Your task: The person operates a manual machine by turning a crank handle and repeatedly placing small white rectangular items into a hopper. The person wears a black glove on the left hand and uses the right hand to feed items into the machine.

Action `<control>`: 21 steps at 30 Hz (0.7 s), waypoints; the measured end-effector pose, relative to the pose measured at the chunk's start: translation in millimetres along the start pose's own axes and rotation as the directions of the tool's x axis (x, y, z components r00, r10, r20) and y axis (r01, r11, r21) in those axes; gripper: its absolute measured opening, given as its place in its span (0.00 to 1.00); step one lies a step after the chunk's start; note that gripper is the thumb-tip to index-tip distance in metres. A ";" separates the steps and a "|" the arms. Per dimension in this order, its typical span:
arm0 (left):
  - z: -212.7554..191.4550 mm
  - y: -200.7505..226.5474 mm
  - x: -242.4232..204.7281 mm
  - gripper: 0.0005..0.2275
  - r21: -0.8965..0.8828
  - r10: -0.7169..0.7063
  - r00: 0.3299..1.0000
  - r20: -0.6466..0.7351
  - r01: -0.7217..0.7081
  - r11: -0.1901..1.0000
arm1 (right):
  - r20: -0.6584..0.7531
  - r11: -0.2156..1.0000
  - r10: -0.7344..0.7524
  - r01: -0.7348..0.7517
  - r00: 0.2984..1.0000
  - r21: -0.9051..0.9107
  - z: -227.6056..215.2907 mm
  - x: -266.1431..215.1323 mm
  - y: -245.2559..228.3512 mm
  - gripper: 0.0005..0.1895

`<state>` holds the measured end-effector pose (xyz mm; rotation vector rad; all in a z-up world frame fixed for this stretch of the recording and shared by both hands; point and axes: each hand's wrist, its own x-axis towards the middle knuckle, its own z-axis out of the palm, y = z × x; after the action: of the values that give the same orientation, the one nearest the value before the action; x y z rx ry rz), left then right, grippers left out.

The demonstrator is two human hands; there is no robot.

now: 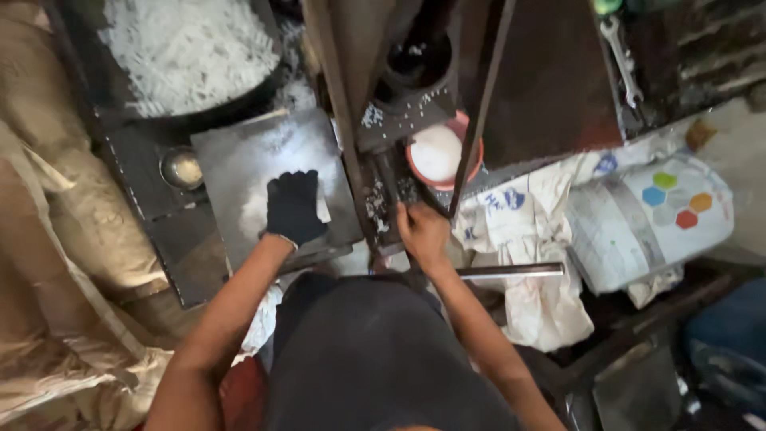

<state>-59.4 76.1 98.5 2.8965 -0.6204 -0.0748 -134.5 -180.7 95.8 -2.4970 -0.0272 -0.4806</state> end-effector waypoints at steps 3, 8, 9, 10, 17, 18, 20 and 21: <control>5.1 1.4 -11.2 0.40 -0.075 -0.034 0.994 0.104 0.041 0.996 | 0.008 1.000 -0.005 0.005 1.000 -0.003 -4.4 -10.5 -2.5 0.17; -0.9 -12.6 -16.1 0.34 -0.125 -0.016 0.977 0.214 0.044 0.991 | -0.010 0.997 -0.063 0.063 0.998 0.033 -1.0 -5.8 0.1 0.17; 0.0 -13.1 -17.5 0.33 -0.107 -0.037 0.974 0.223 0.062 0.992 | -0.008 0.998 -0.055 0.055 0.998 0.020 -0.3 -7.2 0.3 0.17; 1.8 -13.1 -19.2 0.32 -0.088 -0.058 0.971 0.232 0.081 0.993 | -0.006 0.999 -0.046 0.046 0.999 0.007 0.1 -9.3 0.4 0.17; 19.6 -43.7 -31.0 0.35 -0.379 0.134 0.990 0.031 -0.113 0.918 | 0.025 0.998 -0.012 0.013 1.000 -0.054 -1.1 -7.2 -3.3 0.15; 22.4 -52.9 -36.5 0.37 -0.442 0.126 0.991 -0.045 -0.133 0.887 | 0.017 1.000 -0.019 0.019 1.000 -0.010 -2.8 -6.4 -4.2 0.12; 25.3 -75.4 -51.7 0.43 -0.552 0.100 0.977 -0.186 -0.188 0.812 | -0.002 0.997 -0.018 0.018 1.000 0.080 -4.3 -7.9 -10.8 0.08; 26.4 -84.9 -60.7 0.47 -0.573 0.102 0.971 -0.217 -0.211 0.792 | 0.005 0.986 -0.009 0.008 1.000 0.166 -6.3 -11.8 -15.8 0.08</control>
<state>-83.0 172.9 57.7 2.2054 -0.6593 0.0101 -149.6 -170.1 105.3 -2.3357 -0.0776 -0.4556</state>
